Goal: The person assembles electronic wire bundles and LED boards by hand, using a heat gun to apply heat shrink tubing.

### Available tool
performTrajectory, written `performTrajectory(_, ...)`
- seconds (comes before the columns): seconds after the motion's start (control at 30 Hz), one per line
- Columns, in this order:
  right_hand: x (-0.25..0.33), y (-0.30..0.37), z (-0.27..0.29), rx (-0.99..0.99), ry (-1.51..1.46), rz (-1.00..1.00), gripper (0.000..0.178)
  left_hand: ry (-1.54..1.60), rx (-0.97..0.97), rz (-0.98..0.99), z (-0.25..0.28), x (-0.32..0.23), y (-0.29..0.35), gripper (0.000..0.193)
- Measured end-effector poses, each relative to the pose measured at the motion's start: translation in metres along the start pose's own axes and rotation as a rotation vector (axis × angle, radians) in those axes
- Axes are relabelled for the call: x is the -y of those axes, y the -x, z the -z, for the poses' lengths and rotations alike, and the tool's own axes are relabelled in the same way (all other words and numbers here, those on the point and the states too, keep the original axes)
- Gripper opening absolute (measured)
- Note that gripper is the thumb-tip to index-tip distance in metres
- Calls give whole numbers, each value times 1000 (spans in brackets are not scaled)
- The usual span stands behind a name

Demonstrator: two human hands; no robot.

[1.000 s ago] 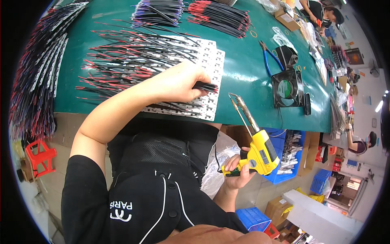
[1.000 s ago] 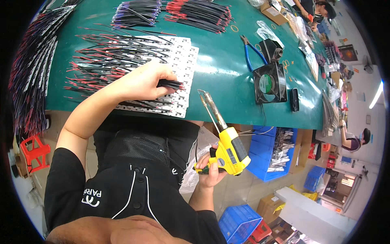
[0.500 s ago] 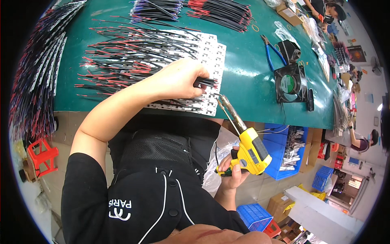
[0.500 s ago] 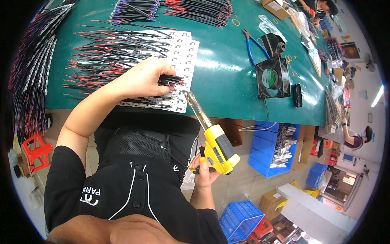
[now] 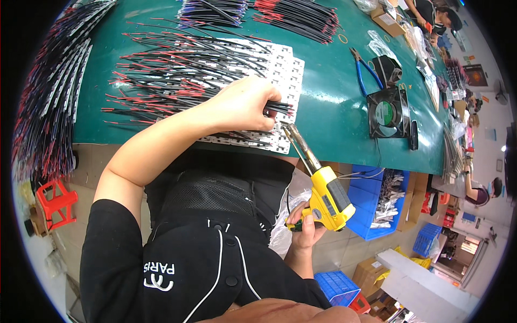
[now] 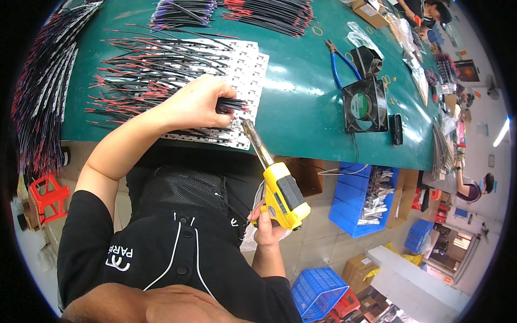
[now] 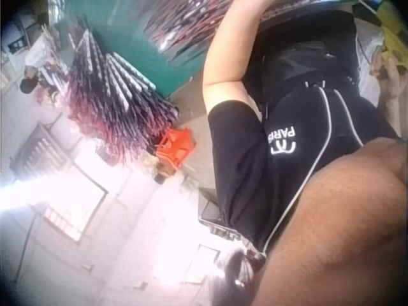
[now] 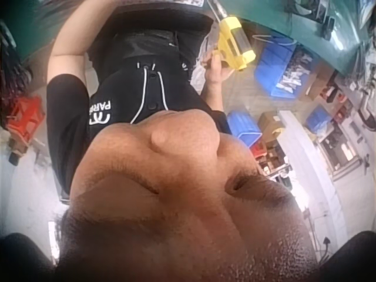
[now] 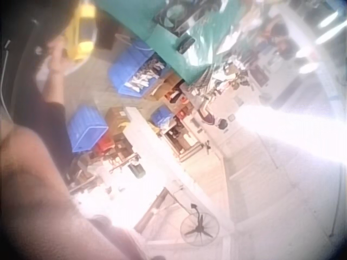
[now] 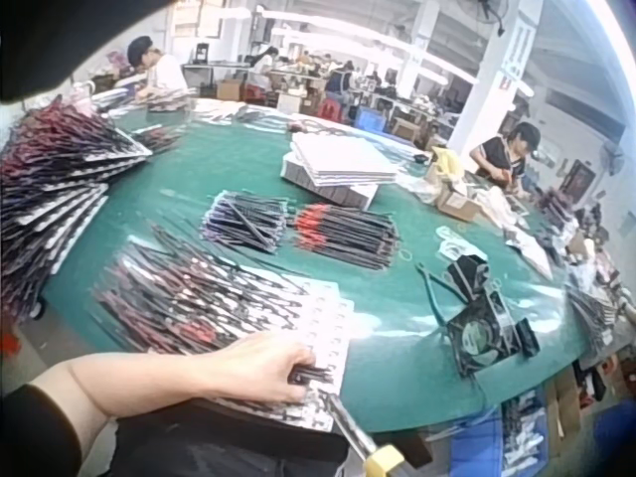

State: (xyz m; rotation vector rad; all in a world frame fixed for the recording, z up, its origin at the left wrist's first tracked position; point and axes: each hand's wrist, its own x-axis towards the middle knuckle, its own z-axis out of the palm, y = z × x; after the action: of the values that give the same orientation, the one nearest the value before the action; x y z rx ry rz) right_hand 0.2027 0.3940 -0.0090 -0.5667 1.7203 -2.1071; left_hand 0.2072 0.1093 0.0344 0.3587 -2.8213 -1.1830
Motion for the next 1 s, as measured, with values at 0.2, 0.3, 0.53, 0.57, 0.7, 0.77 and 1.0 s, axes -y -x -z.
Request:
performTrajectory(0.2,-2,1,0,-10,28,-25,30,30,-83,-54,-6,4,0,27)
performTrajectory(0.3,-1,1,0,5,36,-20,29,27,-105,-71,-8,4,0,25)
performTrajectory(0.53,0,2,0,-27,70,-19,40,51,-60,-28,-4,0,1,23)
performTrajectory(0.57,2,0,-1,-31,46,-19,45,51,-60,-29,-5,1,1,23)
performTrajectory(0.7,7,-2,0,-34,21,-15,52,42,-117,-61,-9,7,2,24)
performTrajectory(0.77,6,0,2,-40,25,-14,50,27,-131,-73,-8,6,2,24)
performTrajectory(1.0,4,1,5,-9,-30,-42,36,59,-54,-106,-5,7,-1,25)
